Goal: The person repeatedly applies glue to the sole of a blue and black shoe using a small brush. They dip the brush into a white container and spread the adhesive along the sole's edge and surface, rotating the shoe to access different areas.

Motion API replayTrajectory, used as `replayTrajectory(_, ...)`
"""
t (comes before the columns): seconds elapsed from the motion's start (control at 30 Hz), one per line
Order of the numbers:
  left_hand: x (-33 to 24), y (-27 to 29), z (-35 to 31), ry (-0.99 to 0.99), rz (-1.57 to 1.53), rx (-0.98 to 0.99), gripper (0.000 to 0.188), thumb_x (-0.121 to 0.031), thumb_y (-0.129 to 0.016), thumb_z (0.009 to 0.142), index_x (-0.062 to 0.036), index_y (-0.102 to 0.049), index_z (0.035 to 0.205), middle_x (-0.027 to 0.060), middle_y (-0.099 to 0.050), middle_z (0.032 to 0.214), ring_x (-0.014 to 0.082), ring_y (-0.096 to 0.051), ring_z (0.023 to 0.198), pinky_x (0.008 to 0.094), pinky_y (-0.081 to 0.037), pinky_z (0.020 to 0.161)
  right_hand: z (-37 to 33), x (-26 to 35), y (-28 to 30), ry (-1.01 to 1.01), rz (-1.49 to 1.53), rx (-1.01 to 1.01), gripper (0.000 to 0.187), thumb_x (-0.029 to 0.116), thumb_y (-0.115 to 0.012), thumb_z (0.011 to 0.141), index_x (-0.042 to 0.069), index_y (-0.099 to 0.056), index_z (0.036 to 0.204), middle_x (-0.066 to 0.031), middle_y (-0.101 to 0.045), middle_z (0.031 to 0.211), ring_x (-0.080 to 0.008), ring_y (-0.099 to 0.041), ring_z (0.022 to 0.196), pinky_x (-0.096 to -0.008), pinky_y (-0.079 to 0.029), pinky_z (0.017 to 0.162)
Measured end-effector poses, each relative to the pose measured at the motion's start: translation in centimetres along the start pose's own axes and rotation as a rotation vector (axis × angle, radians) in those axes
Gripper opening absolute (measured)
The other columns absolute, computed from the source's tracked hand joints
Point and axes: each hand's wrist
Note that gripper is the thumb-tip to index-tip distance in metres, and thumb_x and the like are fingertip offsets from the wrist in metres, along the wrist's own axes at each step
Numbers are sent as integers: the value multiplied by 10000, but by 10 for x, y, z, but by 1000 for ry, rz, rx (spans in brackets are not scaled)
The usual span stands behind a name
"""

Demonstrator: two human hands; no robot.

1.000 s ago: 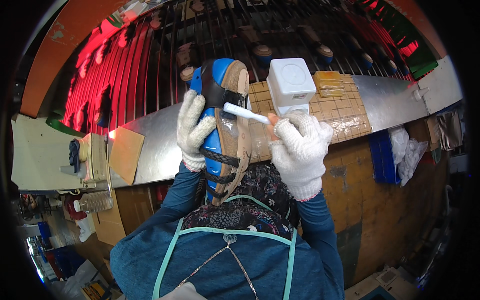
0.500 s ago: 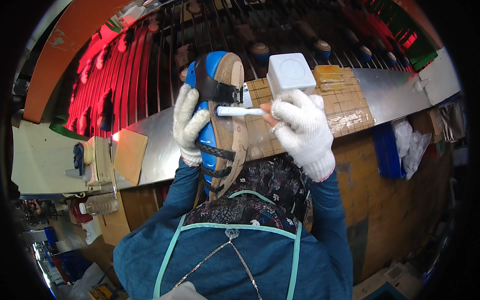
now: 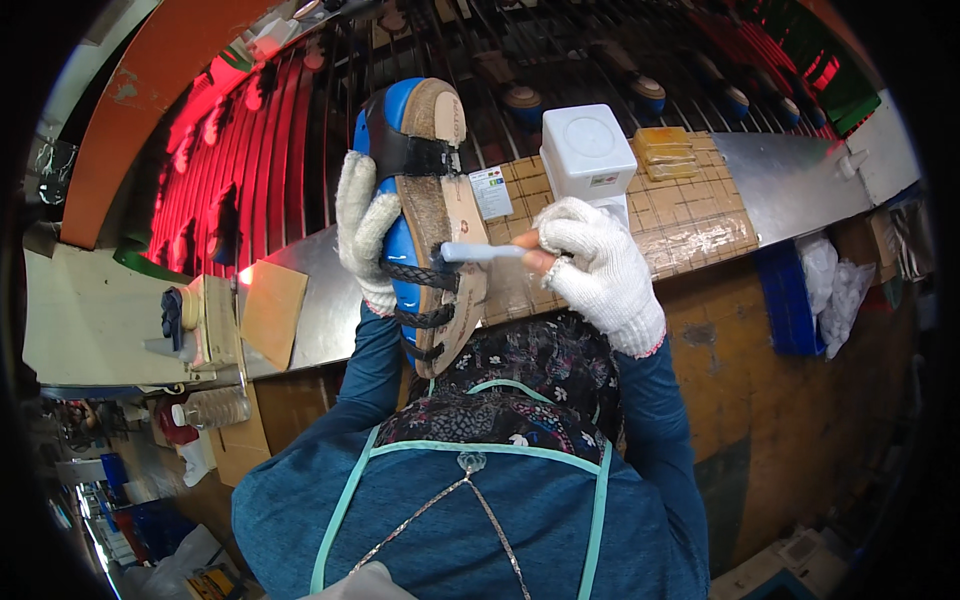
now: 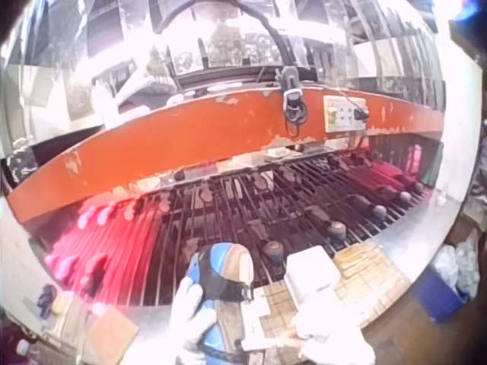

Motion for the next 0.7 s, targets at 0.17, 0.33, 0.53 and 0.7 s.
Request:
replayTrajectory(0.17,-3,-16,-4,-12,-27,-84,407,-206,-786,772,-177,-654,1156,190,-571,1401,434,-511,1328,571,-406,1106,-3,-10,-4,-14,222,-71,154,71,-705,839,-18,-730,962,-47,-591,880,-126,-574,801,-274,-450,678)
replayTrajectory(0.33,-11,-29,-16,41,48,-130,366,-212,-734,828,-155,-642,1178,211,-551,1416,444,-498,1337,579,-384,1119,-12,-16,-31,-213,271,-303,153,67,-668,910,-37,-708,1014,-21,-541,868,-74,-505,740,-231,-414,643)
replayTrajectory(0.53,-2,-29,-23,11,210,-110,343,-196,-693,870,-176,-642,1208,202,-544,1424,422,-492,1346,609,-355,1126,-50,-2,-32,-286,405,-211,187,80,-679,905,-63,-707,1021,-25,-544,854,-77,-531,723,-247,-424,612)
replayTrajectory(0.7,-2,-30,-30,39,224,-93,423,-300,-740,844,-185,-631,1236,194,-525,1444,421,-461,1374,634,-322,1135,-52,2,-40,-245,170,-325,164,71,-702,888,-35,-716,1013,-65,-581,858,-100,-535,667,-257,-425,590)
Point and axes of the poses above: each hand's wrist, its own z-axis towards the middle knuckle, its own y-axis out of the back of the hand, x = y × z
